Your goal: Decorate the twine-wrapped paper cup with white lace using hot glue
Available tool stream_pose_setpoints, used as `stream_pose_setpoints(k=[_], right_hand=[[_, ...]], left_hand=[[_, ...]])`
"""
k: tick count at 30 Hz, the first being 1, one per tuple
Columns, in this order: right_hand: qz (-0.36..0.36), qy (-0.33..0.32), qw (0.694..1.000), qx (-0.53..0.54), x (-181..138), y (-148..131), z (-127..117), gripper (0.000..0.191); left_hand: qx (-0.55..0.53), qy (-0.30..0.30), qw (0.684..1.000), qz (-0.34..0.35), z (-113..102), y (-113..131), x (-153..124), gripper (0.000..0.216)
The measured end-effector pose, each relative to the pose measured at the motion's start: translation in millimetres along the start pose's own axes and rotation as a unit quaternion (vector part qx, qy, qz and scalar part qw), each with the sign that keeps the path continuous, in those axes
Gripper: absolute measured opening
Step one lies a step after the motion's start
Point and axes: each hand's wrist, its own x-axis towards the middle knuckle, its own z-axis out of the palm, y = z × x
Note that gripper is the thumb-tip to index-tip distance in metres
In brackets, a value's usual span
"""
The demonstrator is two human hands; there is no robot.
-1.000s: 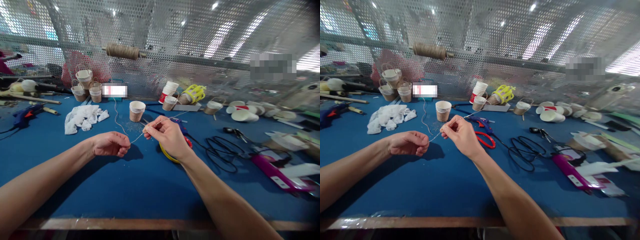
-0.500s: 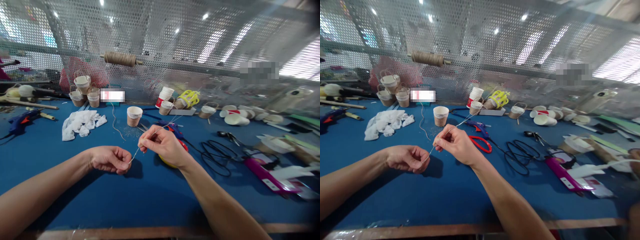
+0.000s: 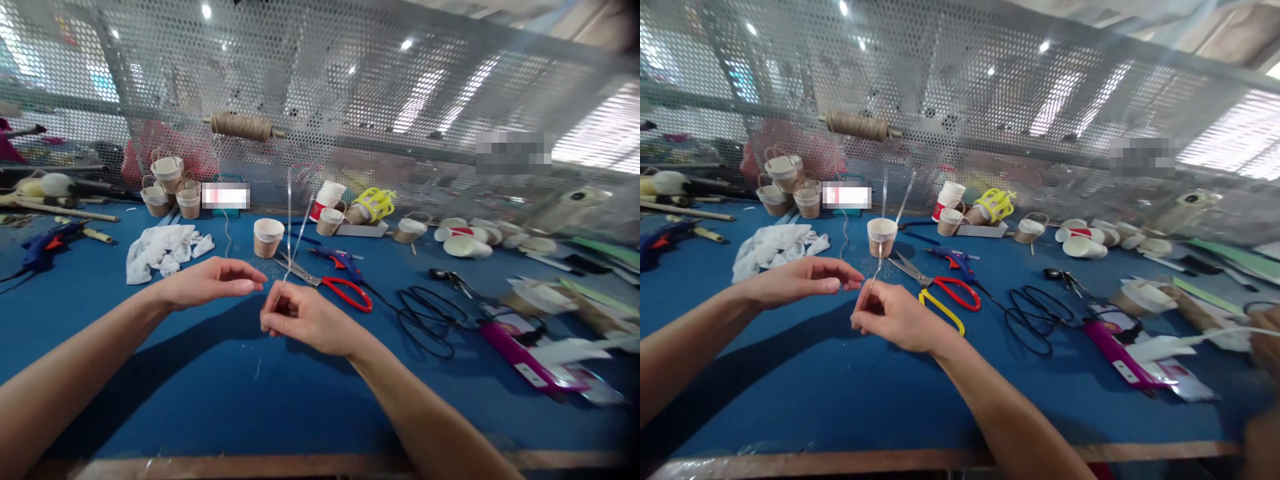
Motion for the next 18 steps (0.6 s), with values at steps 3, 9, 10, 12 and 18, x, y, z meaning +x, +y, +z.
stream_pose_setpoints(k=[3, 9, 10, 12, 18], right_hand=[[0.007, -0.081, 0.997, -0.005, 1, -1, 15, 0.007], [0.038, -0.011, 0.991, 0.125, 7, 3, 23, 0.008], [0.043, -0.006, 0.991, 0.129, 7, 3, 22, 0.008], [0.050, 0.001, 0.990, 0.128, 8, 5, 20, 0.007], [0.053, -0.024, 0.989, 0.134, 6, 5, 14, 0.005]], left_hand=[[-0.063, 0.020, 0.996, 0.063, 15, 0, 1, 0.019], [-0.189, 0.166, 0.959, 0.128, 24, -8, 5, 0.015], [-0.196, 0.182, 0.955, 0.127, 23, -8, 6, 0.015], [-0.202, 0.205, 0.950, 0.122, 22, -8, 6, 0.014], [-0.216, 0.207, 0.949, 0.103, 22, -6, 5, 0.008]])
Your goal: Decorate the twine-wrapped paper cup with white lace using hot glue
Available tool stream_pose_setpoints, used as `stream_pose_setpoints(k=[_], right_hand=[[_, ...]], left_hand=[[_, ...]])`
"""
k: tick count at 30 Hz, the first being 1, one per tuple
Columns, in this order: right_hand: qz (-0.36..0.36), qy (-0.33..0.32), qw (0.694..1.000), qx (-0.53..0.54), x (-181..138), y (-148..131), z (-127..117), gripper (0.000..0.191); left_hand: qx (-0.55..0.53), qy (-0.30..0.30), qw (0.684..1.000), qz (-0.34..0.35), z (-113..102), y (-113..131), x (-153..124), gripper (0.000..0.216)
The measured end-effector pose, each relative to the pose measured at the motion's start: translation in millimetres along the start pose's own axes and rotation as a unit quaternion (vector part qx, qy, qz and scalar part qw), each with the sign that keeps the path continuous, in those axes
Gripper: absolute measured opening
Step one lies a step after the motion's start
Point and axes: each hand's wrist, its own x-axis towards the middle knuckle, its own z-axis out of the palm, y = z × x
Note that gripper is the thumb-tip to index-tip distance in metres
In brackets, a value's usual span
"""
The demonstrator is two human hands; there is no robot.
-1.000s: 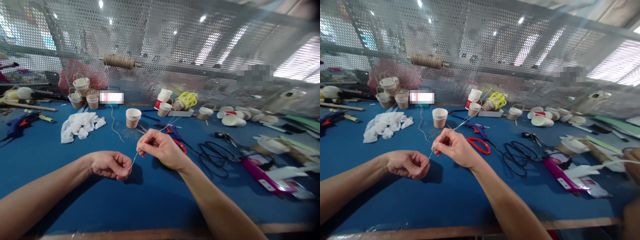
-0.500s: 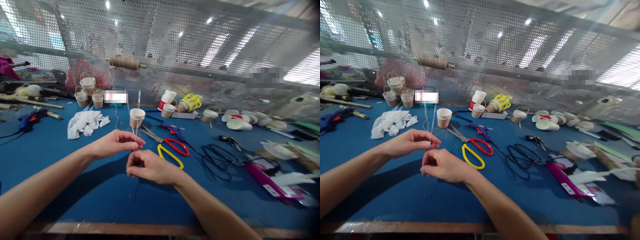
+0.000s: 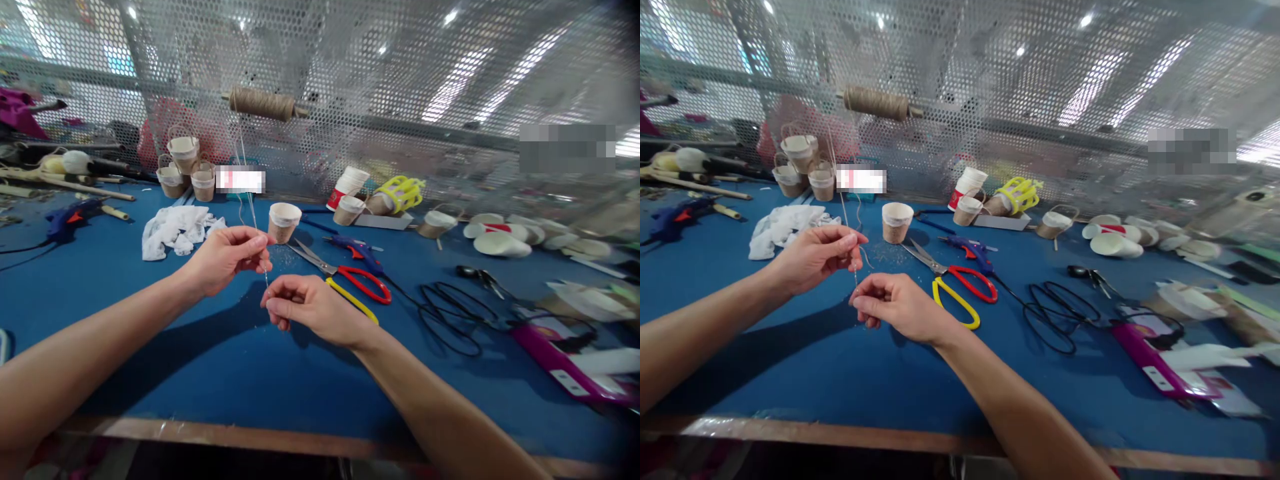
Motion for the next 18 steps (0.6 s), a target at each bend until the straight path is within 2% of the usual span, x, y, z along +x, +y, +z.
stream_pose_setpoints(k=[5, 11, 18], right_hand=[[0.011, -0.051, 0.999, 0.006, -1.0, 1.0, -5.2, 0.008], [-0.017, -0.031, 0.996, 0.083, 2.0, 6.0, -4.3, 0.012], [-0.019, -0.052, 0.990, 0.132, 2.8, 9.3, -5.3, 0.015]], left_hand=[[-0.006, -0.044, 0.998, -0.046, -2.3, 1.7, -0.1, 0.011], [-0.032, -0.059, 0.997, -0.045, -5.2, 0.7, 0.9, 0.020], [-0.010, 0.008, 1.000, 0.001, -6.9, 1.1, 4.1, 0.009]])
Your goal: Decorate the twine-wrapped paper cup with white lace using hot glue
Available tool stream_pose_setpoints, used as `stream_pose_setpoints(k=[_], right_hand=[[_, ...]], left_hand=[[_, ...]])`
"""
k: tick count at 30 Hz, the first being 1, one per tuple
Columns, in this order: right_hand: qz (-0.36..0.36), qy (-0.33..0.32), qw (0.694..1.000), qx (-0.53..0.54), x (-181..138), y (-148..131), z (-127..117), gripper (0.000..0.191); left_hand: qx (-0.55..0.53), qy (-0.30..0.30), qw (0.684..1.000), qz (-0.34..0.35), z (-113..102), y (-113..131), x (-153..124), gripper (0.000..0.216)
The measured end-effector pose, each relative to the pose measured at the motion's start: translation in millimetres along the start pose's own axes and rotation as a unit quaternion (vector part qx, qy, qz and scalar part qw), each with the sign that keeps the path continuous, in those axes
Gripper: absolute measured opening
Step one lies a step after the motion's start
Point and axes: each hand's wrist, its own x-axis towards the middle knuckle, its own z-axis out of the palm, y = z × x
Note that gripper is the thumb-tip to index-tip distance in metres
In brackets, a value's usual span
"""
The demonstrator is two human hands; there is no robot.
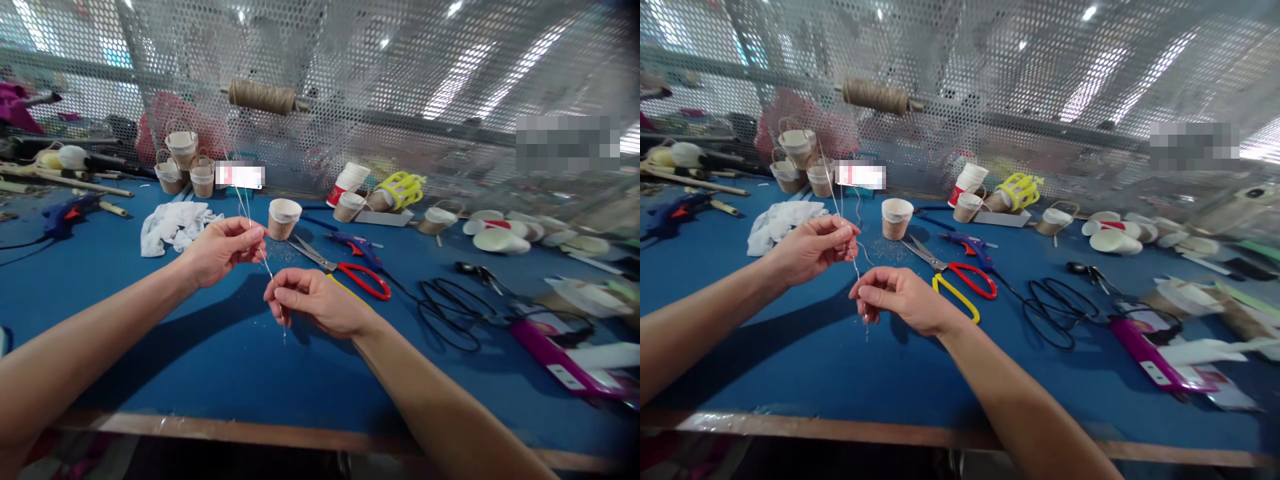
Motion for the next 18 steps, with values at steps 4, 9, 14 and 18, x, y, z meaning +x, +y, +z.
stream_pose_setpoints(k=[4, 9, 14, 18], right_hand=[[0.005, 0.033, 0.999, -0.021, 0, -1, 0, 0.015], [0.003, 0.062, 0.996, -0.071, 1, -3, 3, 0.014], [-0.015, 0.125, 0.981, -0.148, 2, 0, 8, 0.012], [-0.037, 0.140, 0.965, -0.220, 2, 3, 11, 0.009]], left_hand=[[0.033, 0.027, 0.999, 0.025, 0, 1, 0, 0.007], [0.056, 0.034, 0.997, 0.049, 1, 2, 0, 0.007], [0.085, 0.050, 0.994, 0.049, 4, 1, -1, 0.008], [0.106, 0.052, 0.992, 0.049, 7, 1, -3, 0.009]])
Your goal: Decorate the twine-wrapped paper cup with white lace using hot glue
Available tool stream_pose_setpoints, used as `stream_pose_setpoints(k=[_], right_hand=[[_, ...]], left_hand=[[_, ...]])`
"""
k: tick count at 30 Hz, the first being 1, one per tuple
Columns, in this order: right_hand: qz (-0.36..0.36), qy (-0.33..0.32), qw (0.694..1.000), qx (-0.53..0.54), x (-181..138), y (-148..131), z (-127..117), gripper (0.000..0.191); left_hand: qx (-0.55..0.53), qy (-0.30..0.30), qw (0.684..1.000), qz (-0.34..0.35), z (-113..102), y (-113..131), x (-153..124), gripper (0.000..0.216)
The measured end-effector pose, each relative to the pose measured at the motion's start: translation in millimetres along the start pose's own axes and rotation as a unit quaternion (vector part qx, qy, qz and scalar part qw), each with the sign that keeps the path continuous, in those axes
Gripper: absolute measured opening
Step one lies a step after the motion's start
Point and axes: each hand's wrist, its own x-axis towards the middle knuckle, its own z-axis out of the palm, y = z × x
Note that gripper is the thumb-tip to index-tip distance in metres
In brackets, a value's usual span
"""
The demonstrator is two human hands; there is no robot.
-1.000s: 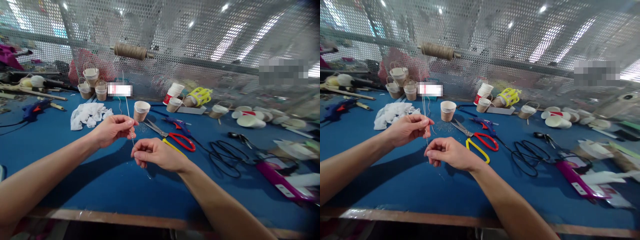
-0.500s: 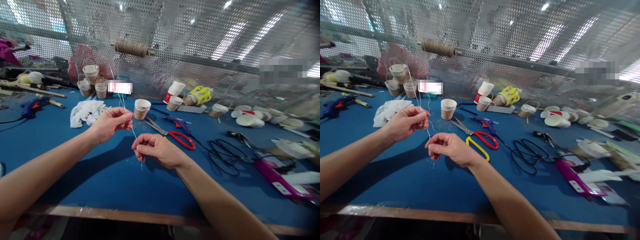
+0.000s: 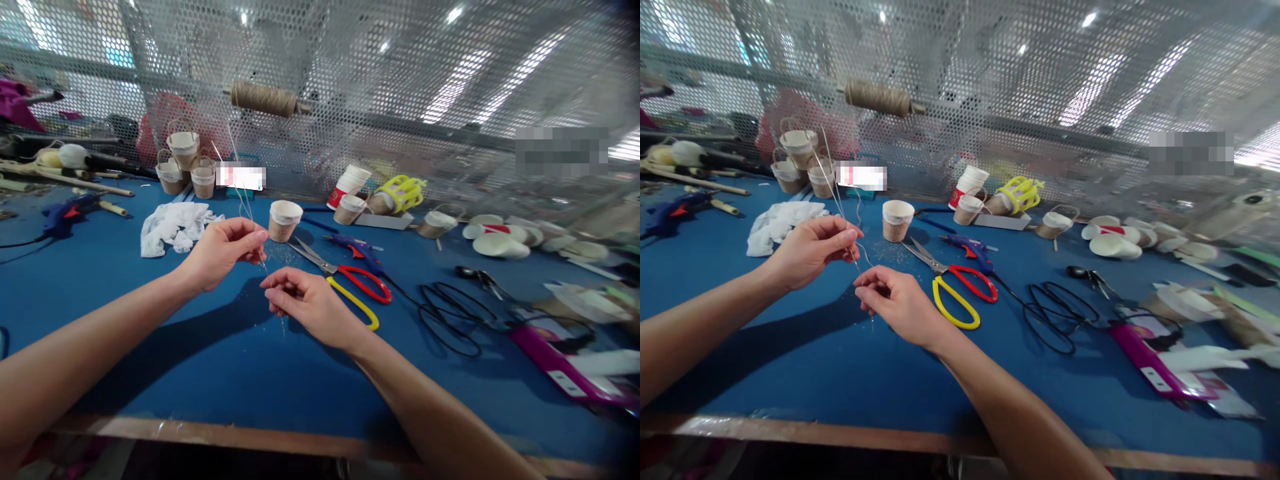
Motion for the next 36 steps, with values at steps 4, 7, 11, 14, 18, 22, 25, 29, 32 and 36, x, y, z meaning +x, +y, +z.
stream_pose_setpoints(k=[4, 7, 11, 14, 18, 22, 25, 29, 32, 36], right_hand=[[-0.010, -0.010, 1.000, -0.017, -1, -1, -1, 0.009], [-0.008, -0.021, 1.000, 0.000, -1, -2, -2, 0.010], [-0.001, -0.030, 0.999, 0.020, -1, -1, -3, 0.012], [0.005, -0.033, 0.999, 0.035, 0, -1, -3, 0.011], [0.027, -0.037, 0.997, 0.061, 1, -2, -4, 0.013], [0.057, -0.049, 0.994, 0.073, 2, -4, -8, 0.012], [0.063, -0.057, 0.994, 0.069, 2, -4, -10, 0.009], [0.063, -0.052, 0.995, 0.056, 2, -4, -10, 0.010], [0.051, -0.019, 0.998, 0.034, 2, -2, -8, 0.011], [0.051, -0.009, 0.998, 0.019, 2, -1, -7, 0.011]], left_hand=[[0.007, -0.005, 1.000, 0.005, 2, 2, -1, 0.008], [0.009, 0.001, 1.000, 0.002, 2, 4, -1, 0.012], [0.017, -0.010, 1.000, 0.000, 2, 5, -2, 0.011], [0.012, -0.014, 1.000, 0.002, 1, 4, -1, 0.012], [-0.006, 0.002, 1.000, 0.011, -2, 3, 1, 0.011], [-0.024, 0.038, 0.999, 0.016, -3, 3, 3, 0.010], [-0.044, 0.059, 0.997, 0.017, -4, 2, 4, 0.009], [-0.056, 0.087, 0.994, 0.034, -5, 1, 5, 0.006], [-0.050, 0.101, 0.992, 0.049, -6, 0, 6, 0.006], [-0.054, 0.080, 0.994, 0.054, -6, -1, 6, 0.009]])
